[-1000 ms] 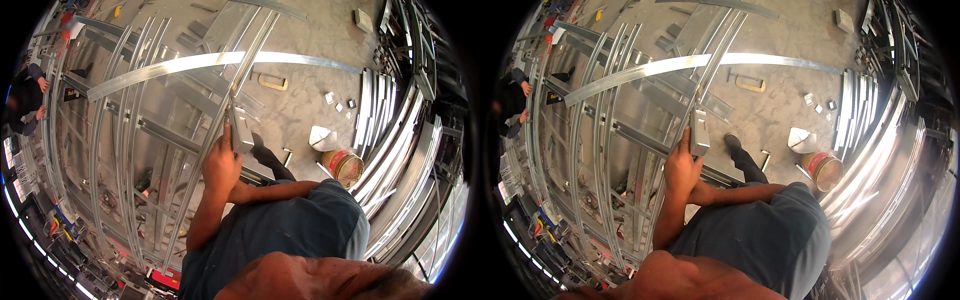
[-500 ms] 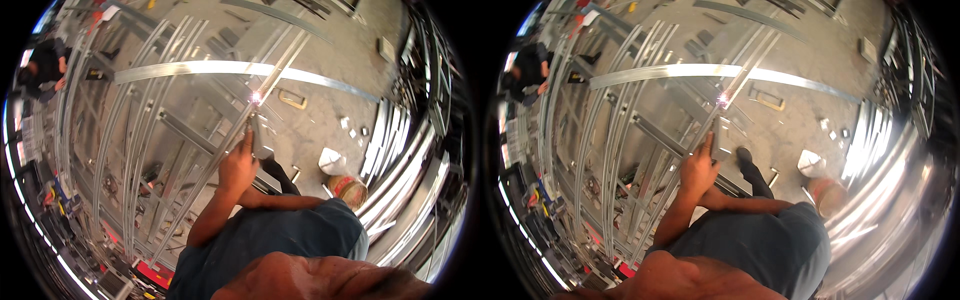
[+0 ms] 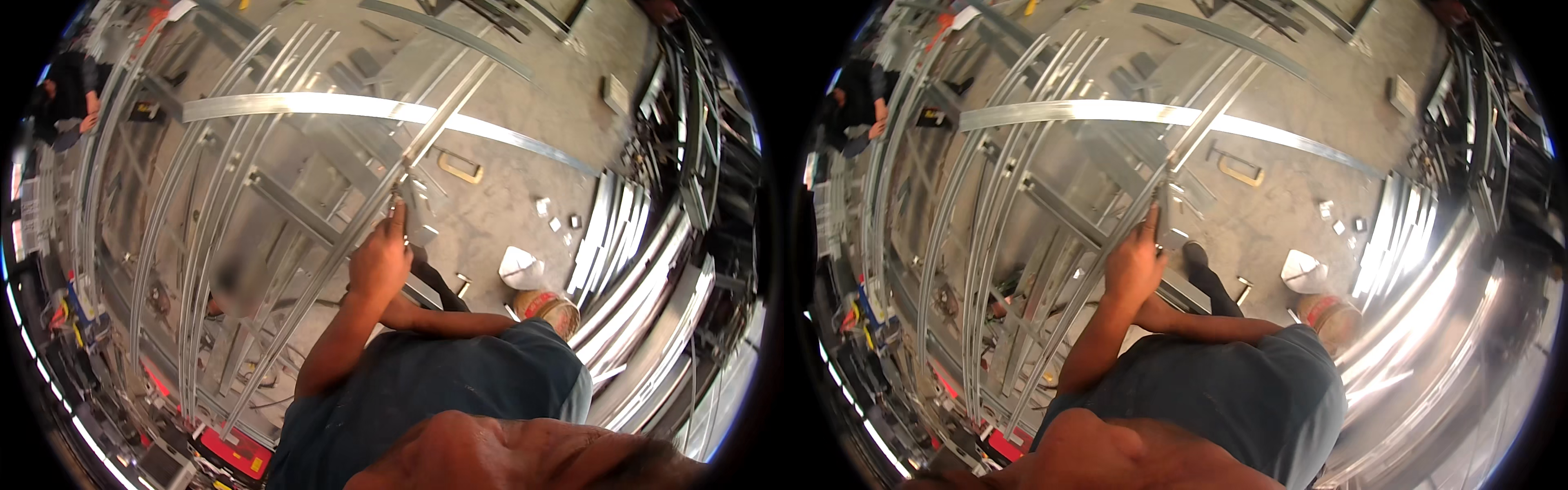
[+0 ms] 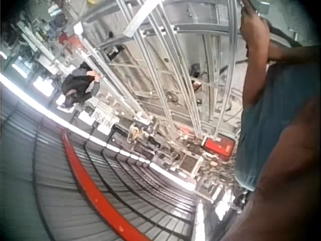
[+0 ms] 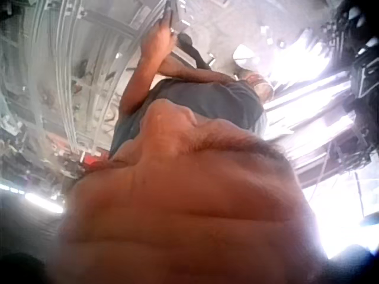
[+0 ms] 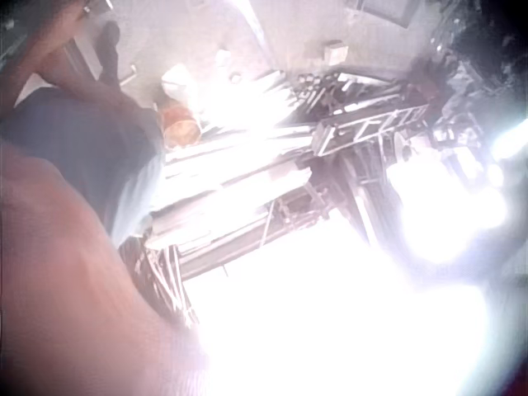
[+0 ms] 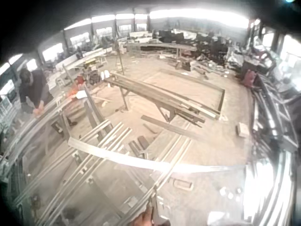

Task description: The person welds metal frame components using a handheld welding tool, producing sparks along the joints. The person repositions the frame and continues welding different sections while standing in a workshop.

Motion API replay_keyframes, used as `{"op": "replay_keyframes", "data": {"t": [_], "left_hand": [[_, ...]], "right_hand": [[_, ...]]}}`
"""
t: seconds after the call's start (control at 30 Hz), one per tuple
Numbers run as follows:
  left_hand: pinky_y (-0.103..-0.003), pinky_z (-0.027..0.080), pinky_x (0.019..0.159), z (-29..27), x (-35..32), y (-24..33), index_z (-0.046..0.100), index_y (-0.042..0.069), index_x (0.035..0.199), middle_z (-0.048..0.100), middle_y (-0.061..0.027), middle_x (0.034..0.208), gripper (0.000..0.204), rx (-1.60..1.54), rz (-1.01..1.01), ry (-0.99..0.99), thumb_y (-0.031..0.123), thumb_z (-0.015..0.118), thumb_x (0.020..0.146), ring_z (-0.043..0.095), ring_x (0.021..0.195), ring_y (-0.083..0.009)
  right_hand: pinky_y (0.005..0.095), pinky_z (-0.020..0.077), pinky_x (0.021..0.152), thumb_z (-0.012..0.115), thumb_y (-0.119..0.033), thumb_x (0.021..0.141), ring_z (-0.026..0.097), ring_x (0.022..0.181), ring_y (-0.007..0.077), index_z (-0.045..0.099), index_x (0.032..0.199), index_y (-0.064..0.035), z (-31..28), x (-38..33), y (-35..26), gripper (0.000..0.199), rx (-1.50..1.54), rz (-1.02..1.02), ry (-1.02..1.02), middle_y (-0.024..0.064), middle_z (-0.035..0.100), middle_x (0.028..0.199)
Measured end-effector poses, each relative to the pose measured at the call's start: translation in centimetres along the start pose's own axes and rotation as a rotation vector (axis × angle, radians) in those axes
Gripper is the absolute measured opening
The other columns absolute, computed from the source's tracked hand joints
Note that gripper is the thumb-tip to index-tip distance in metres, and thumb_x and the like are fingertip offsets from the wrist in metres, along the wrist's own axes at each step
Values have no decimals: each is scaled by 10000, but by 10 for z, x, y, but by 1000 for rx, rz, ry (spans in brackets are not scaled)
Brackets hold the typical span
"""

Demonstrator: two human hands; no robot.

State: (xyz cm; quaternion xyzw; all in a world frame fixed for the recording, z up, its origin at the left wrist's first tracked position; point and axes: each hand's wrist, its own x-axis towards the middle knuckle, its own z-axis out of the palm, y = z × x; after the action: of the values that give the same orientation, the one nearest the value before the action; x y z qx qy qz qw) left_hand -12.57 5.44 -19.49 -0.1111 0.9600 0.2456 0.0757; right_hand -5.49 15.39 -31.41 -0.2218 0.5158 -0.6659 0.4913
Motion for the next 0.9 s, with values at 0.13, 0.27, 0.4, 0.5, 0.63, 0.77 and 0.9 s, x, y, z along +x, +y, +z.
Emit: {"op": "replay_keyframes", "data": {"t": [0.13,0.27,0.4,0.5,0.63,0.77,0.9], "left_hand": [[-492,581,820,3,5,9,345,130,1569,648,-168,1235,866,-6,-29,-63,133,760,809,675,1047,-379],[-495,581,817,1,6,8,340,129,1572,649,-169,1234,885,-8,-28,-85,125,773,799,676,1055,-382],[-503,569,828,2,3,2,336,130,1582,662,-198,1191,903,-28,-6,-40,139,781,796,682,1016,-406],[-499,562,842,0,4,3,350,118,1579,668,-211,1171,896,-46,-14,-39,142,781,794,682,1005,-417],[-495,558,853,1,5,2,367,110,1570,664,-215,1206,878,-69,-2,-25,136,773,792,678,1025,-416],[-504,573,823,0,5,1,309,124,1590,657,-181,1230,925,-26,-5,-41,142,786,797,684,1031,-393],[-487,570,834,-9,7,5,338,117,1579,665,-183,1231,909,-44,-44,-78,141,788,789,686,1034,-389]], "right_hand": [[410,451,1064,812,-227,885,530,1292,252,528,1367,-14,-4,1,-13,598,163,-34,2,136,581,1351],[408,451,1062,822,-224,875,534,1286,245,527,1368,-18,0,4,-9,611,161,-51,-12,130,581,1350],[409,452,1062,824,-216,872,541,1280,242,529,1365,-16,4,4,-15,609,164,-37,9,128,589,1338],[406,452,1063,825,-208,869,542,1280,241,524,1371,-16,3,3,-22,616,166,-43,7,127,591,1337],[398,451,1066,825,-206,868,542,1281,235,520,1376,-16,-1,2,-31,622,131,-51,-8,125,589,1344],[399,451,1069,831,-202,861,539,1286,228,526,1376,-21,-3,-1,-42,625,119,-30,11,121,588,1351],[395,473,1049,839,-179,845,553,1274,225,521,1387,-26,-3,0,-41,647,182,3,-26,121,593,1364]]}}
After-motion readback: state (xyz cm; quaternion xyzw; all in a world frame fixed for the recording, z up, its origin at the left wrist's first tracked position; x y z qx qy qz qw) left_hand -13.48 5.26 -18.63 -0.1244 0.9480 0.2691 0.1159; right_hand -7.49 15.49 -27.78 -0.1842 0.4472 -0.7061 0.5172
